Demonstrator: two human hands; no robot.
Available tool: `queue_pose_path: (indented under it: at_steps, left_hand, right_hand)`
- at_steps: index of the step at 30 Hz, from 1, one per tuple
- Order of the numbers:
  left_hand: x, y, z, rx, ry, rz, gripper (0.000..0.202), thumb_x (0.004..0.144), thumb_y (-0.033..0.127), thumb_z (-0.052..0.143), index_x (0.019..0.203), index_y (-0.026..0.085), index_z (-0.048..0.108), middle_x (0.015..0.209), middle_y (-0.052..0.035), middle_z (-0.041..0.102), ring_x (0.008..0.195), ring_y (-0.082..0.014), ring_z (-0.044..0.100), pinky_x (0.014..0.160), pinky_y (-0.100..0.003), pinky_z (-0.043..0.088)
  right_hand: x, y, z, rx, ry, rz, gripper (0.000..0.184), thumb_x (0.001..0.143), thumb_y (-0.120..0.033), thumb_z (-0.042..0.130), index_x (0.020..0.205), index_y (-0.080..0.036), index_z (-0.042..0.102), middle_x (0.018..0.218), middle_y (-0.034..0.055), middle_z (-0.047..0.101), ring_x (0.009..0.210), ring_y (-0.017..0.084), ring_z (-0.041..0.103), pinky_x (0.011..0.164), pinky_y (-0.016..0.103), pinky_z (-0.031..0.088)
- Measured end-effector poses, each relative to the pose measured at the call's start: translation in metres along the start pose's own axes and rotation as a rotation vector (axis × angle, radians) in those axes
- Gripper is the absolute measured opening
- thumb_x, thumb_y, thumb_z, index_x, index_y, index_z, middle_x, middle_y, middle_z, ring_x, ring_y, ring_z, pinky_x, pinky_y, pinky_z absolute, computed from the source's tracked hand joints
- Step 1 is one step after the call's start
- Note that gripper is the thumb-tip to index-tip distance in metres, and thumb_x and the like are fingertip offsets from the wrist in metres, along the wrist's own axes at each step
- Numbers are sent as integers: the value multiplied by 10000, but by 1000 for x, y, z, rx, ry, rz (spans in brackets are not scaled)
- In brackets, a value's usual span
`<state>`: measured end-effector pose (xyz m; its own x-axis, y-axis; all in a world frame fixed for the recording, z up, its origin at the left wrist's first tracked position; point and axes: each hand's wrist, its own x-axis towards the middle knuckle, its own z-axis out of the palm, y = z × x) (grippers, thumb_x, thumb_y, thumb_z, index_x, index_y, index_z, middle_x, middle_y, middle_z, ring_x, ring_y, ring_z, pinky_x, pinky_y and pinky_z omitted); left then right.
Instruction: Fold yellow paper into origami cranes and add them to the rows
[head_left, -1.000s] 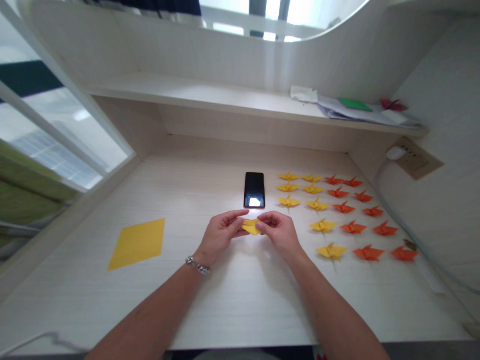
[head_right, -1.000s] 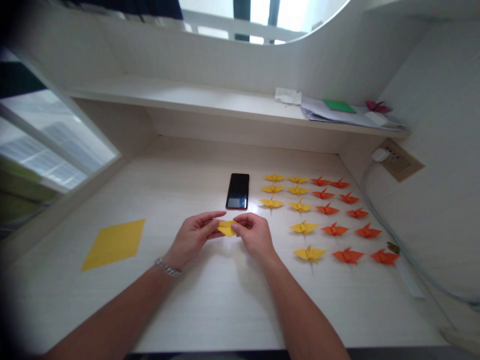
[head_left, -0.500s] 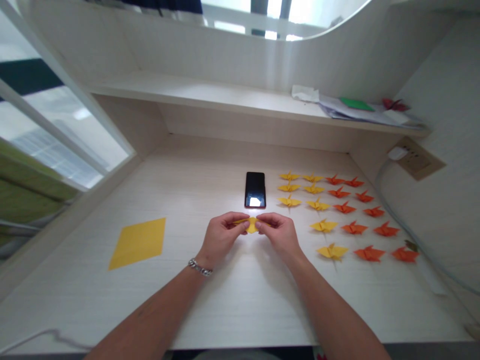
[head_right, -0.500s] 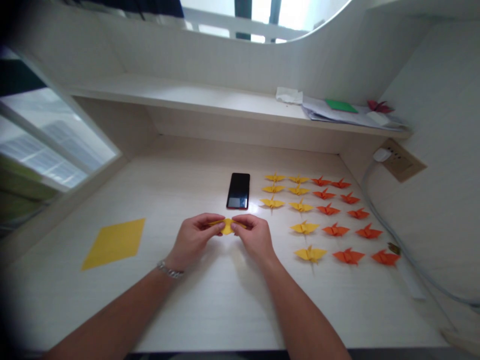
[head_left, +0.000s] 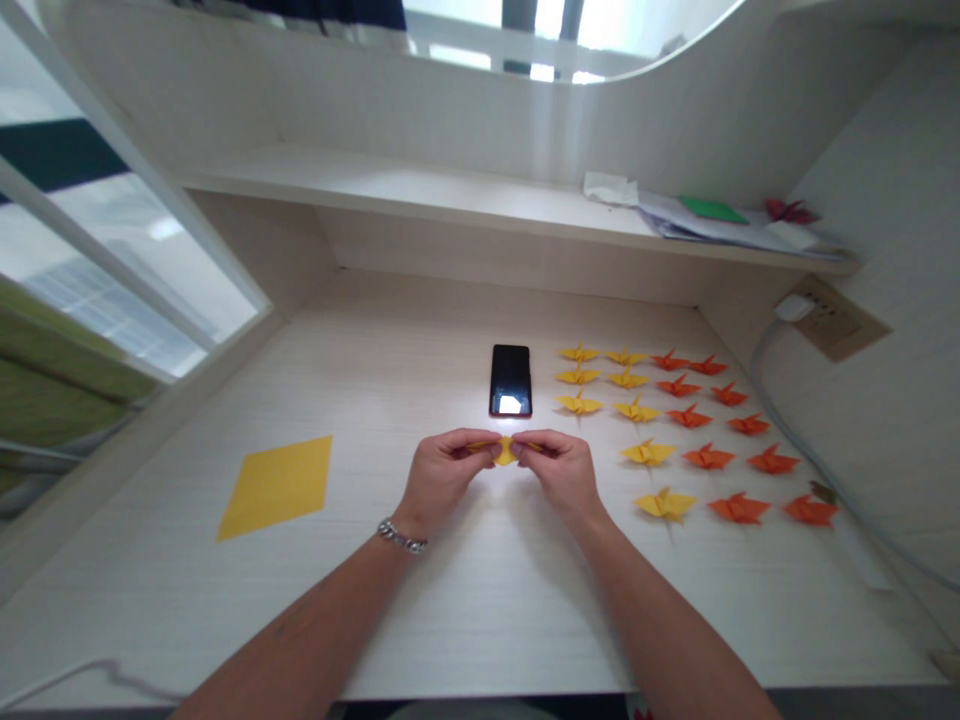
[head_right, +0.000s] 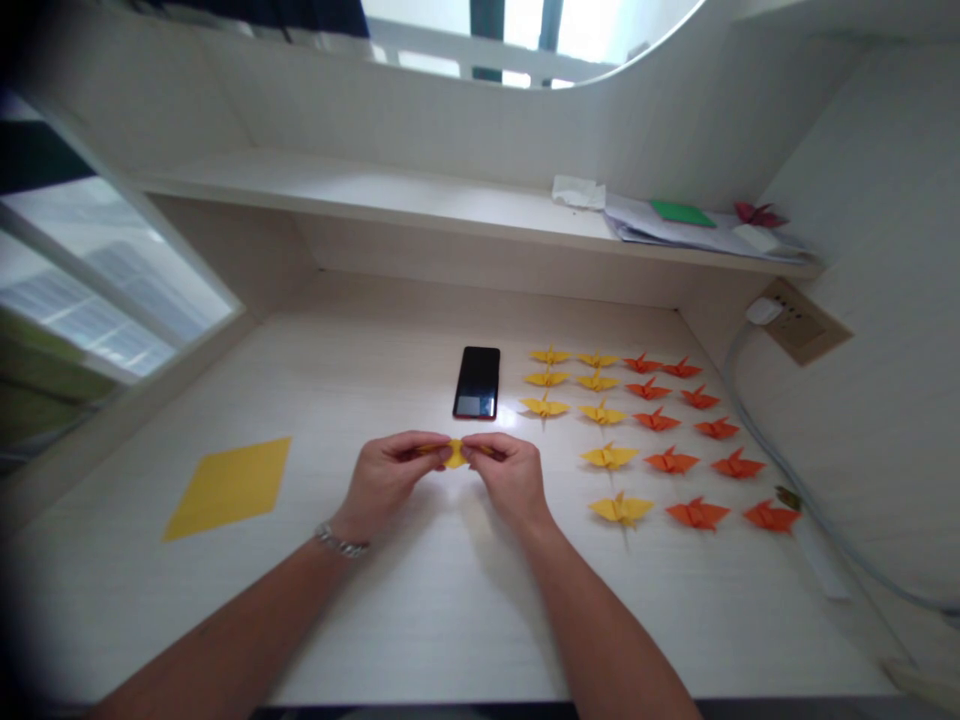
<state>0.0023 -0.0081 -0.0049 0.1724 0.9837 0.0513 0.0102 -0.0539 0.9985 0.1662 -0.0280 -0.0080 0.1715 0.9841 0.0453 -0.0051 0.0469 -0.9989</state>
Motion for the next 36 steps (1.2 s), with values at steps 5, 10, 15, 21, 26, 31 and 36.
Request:
queue_pose_path:
  at_steps: [5, 10, 15, 21, 26, 31, 36]
  left_hand:
    - [-1, -1, -1, -6, -16, 29, 189, 690, 248, 732, 865, 180, 749, 809, -67, 738, 723, -202, 684, 701, -317, 567]
    - [0, -2, -2, -31, -21, 19, 158, 685, 219, 725, 834, 176, 752, 791, -67, 736, 710, -203, 681, 688, -319, 566]
    - [0, -2, -1, -29, -31, 25, 111, 682, 193, 722, 790, 179, 745, 792, -64, 735, 722, -203, 684, 687, -311, 565]
    - [0, 4, 1, 3, -81, -14, 119, 680, 217, 731, 789, 170, 725, 768, -60, 724, 675, -184, 675, 649, -285, 556]
    - [0, 10, 0, 26, -155, -57, 126, 682, 220, 726, 792, 162, 712, 734, -46, 704, 622, -153, 646, 609, -254, 537]
    - [1, 10, 0, -5, -152, -126, 91, 681, 201, 711, 755, 149, 701, 705, -39, 689, 594, -144, 632, 581, -245, 527]
    - [1, 9, 1, -76, -175, -164, 67, 698, 181, 688, 758, 150, 683, 721, -17, 672, 636, -129, 617, 583, -224, 529]
  right_hand:
    - [-1, -1, 1, 11, 4, 5, 140, 664, -246, 721, 792, -209, 761, 749, 39, 729, 628, 181, 644, 617, 326, 551]
    - [-1, 2, -1, 1, -16, -61, 119, 670, -229, 705, 776, -214, 756, 784, 41, 724, 691, 195, 651, 654, 326, 544]
    - [-1, 2, -1, -7, -64, -49, 113, 669, -224, 718, 779, -209, 736, 783, 39, 718, 738, 202, 660, 696, 323, 531]
    - [-1, 4, -2, -24, -159, 31, 139, 661, -239, 723, 787, -179, 720, 780, 53, 719, 716, 195, 658, 687, 317, 524]
    - [-1, 2, -3, 13, -188, 135, 146, 635, -232, 724, 764, -163, 724, 703, 43, 705, 606, 162, 630, 595, 291, 518]
    - [-2, -6, -1, 138, -146, 267, 148, 583, -205, 749, 722, -158, 734, 649, 33, 697, 568, 148, 625, 543, 268, 522]
    - [-2, -11, -1, 250, -164, 335, 154, 559, -185, 758, 708, -149, 743, 648, 37, 700, 573, 150, 635, 532, 258, 535]
